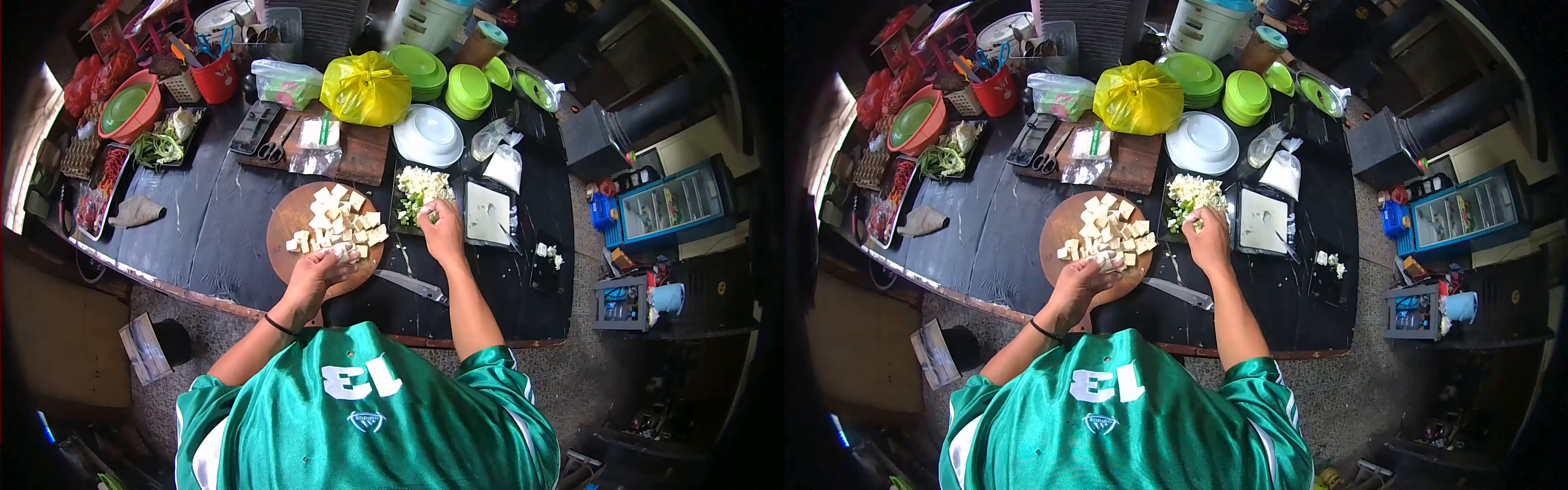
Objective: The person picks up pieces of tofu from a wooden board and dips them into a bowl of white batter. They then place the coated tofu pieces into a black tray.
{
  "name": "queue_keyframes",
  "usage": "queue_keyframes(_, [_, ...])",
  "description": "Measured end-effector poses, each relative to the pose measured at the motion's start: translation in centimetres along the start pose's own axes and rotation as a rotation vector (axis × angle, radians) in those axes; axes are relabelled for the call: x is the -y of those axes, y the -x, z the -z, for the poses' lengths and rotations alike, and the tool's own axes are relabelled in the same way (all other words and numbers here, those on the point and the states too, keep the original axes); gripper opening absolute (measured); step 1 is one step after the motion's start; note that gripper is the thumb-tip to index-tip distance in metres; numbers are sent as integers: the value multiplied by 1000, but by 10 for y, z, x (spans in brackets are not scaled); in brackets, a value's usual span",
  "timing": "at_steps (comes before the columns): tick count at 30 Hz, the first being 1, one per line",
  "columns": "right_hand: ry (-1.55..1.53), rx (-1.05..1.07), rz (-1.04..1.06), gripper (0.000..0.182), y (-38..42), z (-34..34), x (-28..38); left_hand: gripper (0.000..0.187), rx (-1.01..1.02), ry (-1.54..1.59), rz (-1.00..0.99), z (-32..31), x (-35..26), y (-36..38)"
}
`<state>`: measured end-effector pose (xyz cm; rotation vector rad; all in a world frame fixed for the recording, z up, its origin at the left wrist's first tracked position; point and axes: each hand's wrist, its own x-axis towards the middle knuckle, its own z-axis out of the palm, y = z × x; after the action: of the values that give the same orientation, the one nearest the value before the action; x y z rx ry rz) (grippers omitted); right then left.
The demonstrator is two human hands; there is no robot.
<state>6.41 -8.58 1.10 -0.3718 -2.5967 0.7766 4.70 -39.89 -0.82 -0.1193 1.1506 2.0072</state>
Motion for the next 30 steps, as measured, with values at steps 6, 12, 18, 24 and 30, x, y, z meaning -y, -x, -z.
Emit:
queue_keyframes(6, [-708, 76, -230, 8, 8, 15, -12, 32, -4, -63, 26, -38, 0, -14])
queue_keyframes(12, [-943, 191, -158, 8, 36, 45, 17, 33, 72, -54, -11, -105, -10, -13])
queue_keyframes(18, [-985, 264, -167, 12, 50, 66, 21, 28, 42, -64, -77, -138, 9, -17])
queue_keyframes(24, [-725, 369, -143, 18, 52, 96, 17, 21, -11, -90, -106, -147, 29, -14])
queue_keyframes(30, [-570, 399, -104, 21, 53, 112, 21, 14, -72, -63, -85, -158, 45, -14])
